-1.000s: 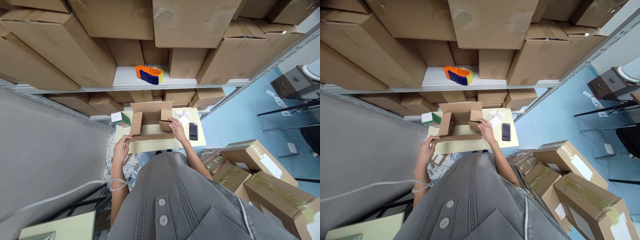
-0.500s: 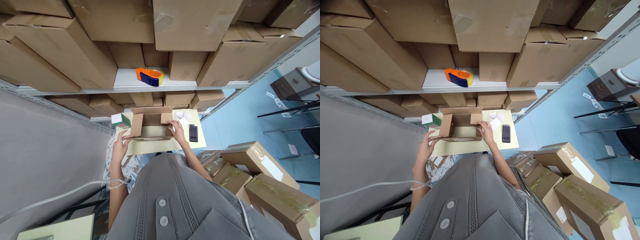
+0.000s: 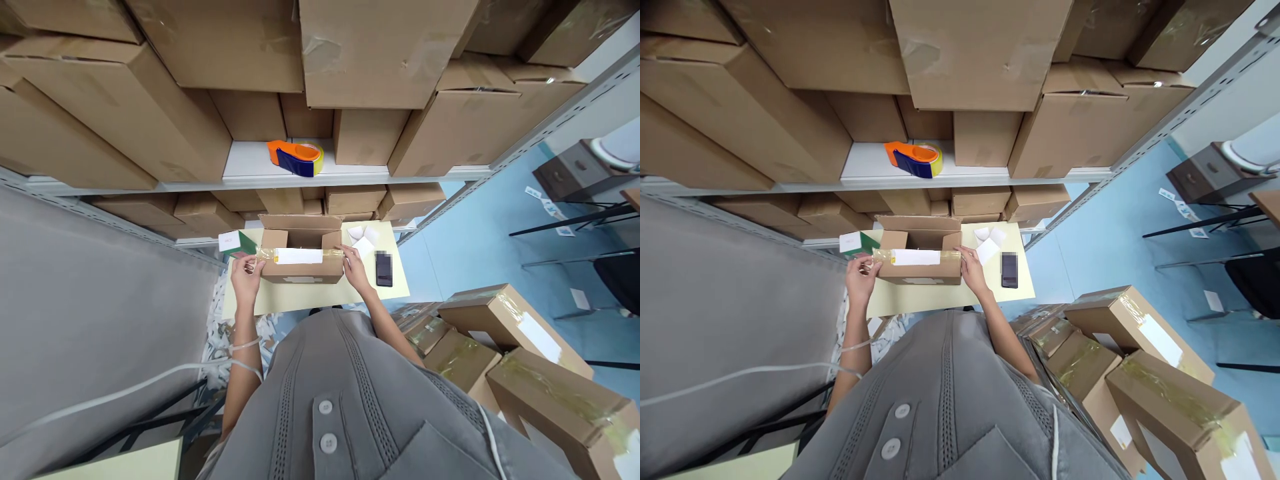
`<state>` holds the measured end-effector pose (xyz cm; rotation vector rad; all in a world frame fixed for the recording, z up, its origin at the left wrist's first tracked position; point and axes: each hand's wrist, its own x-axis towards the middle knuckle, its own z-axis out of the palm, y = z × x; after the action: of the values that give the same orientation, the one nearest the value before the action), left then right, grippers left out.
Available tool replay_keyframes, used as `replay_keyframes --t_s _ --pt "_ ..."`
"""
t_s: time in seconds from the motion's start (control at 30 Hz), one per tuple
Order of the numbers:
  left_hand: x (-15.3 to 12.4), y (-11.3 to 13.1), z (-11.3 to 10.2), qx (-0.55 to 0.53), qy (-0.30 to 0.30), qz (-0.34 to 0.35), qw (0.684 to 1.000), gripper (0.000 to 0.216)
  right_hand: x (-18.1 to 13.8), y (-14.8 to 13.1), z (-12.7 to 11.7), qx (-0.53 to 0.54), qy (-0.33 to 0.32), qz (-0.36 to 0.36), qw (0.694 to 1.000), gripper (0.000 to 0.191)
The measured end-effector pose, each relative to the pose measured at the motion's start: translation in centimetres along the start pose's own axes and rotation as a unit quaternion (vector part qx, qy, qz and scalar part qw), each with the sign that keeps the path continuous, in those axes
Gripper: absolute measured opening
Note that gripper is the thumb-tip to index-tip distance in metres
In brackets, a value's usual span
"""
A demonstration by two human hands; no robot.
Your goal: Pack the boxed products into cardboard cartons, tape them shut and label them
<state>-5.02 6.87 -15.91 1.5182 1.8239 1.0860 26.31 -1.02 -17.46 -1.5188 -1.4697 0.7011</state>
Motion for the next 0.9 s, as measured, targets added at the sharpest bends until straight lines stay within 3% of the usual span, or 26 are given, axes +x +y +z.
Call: replay_keyframes --t_s 0.27,0.43,0.57,0.7,0.9 --pt "-0.4 -0.8 0.8 -0.059 -0.007 -0.071 0.996 0.029 2.0 0.0 -2.1 0.216 0.067 0.067 0.972 0.054" --pt "-0.6 -1.0 0.8 -0.094 -0.006 -0.082 0.992 0.028 5.4 -1.7 -3.8 0.144 0.068 0.020 0.987 0.053" --pt "-0.8 -0.6 0.5 -0.092 -0.003 -0.083 0.992 0.028 7.2 -3.5 -3.0 0.062 0.035 -0.031 0.997 0.048" --pt "-1.2 -0.3 0.5 -0.085 0.004 -0.084 0.993 0.028 7.0 -4.8 -1.3 0.038 0.013 -0.048 0.998 0.040" --pt "-1.5 -0.3 1.0 -0.106 0.026 -0.103 0.989 0.026 4.9 -4.1 0.3 0.013 0.053 -0.015 0.998 0.035"
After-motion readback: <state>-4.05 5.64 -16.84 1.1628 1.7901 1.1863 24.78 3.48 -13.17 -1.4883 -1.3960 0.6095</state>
